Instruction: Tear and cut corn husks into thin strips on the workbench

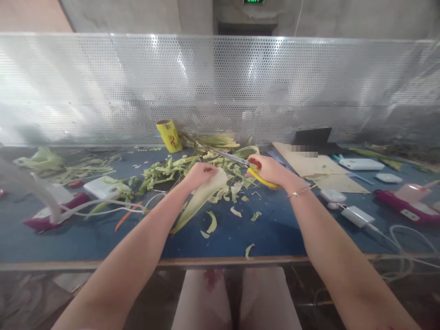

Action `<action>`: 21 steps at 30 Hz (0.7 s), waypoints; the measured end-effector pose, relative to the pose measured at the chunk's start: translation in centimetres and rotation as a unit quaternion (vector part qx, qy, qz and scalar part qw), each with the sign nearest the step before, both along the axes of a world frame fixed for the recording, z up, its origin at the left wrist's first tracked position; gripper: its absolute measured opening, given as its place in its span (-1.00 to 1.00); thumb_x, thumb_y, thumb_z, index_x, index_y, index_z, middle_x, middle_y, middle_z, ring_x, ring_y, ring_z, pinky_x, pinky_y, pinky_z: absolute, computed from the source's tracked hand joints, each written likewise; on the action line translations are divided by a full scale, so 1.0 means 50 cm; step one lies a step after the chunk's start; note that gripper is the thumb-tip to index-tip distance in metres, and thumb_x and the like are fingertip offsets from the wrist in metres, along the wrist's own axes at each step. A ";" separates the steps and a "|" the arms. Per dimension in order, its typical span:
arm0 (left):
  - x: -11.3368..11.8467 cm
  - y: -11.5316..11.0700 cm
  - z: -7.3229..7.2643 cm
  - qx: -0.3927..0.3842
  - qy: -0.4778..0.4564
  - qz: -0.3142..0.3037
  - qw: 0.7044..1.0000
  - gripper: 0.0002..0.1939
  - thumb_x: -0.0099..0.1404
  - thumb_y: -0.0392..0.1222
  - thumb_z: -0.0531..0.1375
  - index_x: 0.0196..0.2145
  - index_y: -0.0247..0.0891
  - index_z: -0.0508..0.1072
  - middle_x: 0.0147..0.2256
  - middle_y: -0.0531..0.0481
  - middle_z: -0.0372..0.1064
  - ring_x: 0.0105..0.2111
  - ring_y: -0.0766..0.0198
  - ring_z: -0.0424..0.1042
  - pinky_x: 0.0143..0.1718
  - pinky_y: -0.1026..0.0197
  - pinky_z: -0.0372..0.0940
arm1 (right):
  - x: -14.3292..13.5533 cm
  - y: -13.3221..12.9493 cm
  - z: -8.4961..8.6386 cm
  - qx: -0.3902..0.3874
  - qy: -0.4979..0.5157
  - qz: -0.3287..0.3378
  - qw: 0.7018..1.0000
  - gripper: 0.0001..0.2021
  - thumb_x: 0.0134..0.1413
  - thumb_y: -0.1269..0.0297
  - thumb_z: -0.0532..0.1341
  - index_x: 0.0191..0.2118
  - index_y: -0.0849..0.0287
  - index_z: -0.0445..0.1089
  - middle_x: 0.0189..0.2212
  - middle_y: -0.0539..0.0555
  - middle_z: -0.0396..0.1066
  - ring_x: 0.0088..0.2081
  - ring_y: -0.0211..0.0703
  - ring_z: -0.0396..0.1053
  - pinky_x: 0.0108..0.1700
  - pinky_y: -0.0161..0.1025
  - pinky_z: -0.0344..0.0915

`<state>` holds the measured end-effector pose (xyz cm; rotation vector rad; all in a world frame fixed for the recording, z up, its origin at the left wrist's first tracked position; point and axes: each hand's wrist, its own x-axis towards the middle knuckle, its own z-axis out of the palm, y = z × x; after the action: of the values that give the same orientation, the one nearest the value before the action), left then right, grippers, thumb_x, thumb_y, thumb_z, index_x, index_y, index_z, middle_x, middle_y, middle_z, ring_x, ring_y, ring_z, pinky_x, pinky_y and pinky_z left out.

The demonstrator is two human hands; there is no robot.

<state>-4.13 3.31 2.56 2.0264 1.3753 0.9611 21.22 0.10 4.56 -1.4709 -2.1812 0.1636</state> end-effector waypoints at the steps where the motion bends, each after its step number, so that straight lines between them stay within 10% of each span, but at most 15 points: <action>1: -0.009 0.005 0.004 0.008 0.004 0.009 1.000 -0.76 0.01 -0.06 0.19 -0.46 -0.25 0.55 -0.48 0.00 0.47 -0.52 0.27 0.34 -0.43 0.26 0.20 | 0.013 0.002 0.001 -0.012 -0.022 -0.001 1.000 -0.57 -0.12 0.02 0.26 -0.13 0.14 0.31 -0.29 0.11 0.42 -0.33 -0.12 0.35 -0.30 -0.24 0.23; 21: -0.037 -0.002 0.034 0.049 0.037 -0.037 0.997 -0.85 -0.01 -0.09 0.22 -0.49 -0.18 0.52 -0.42 0.00 0.49 -0.38 0.23 0.41 -0.25 0.21 0.26 | 0.023 0.001 -0.002 -0.045 -0.093 0.034 0.994 -0.58 -0.10 -0.05 0.24 -0.12 0.06 0.37 -0.21 0.12 0.44 -0.27 -0.05 0.38 -0.30 -0.23 0.21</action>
<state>-6.00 3.19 4.25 2.1906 1.3046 0.9458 22.35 0.16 4.47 -1.5159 -2.4019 0.1569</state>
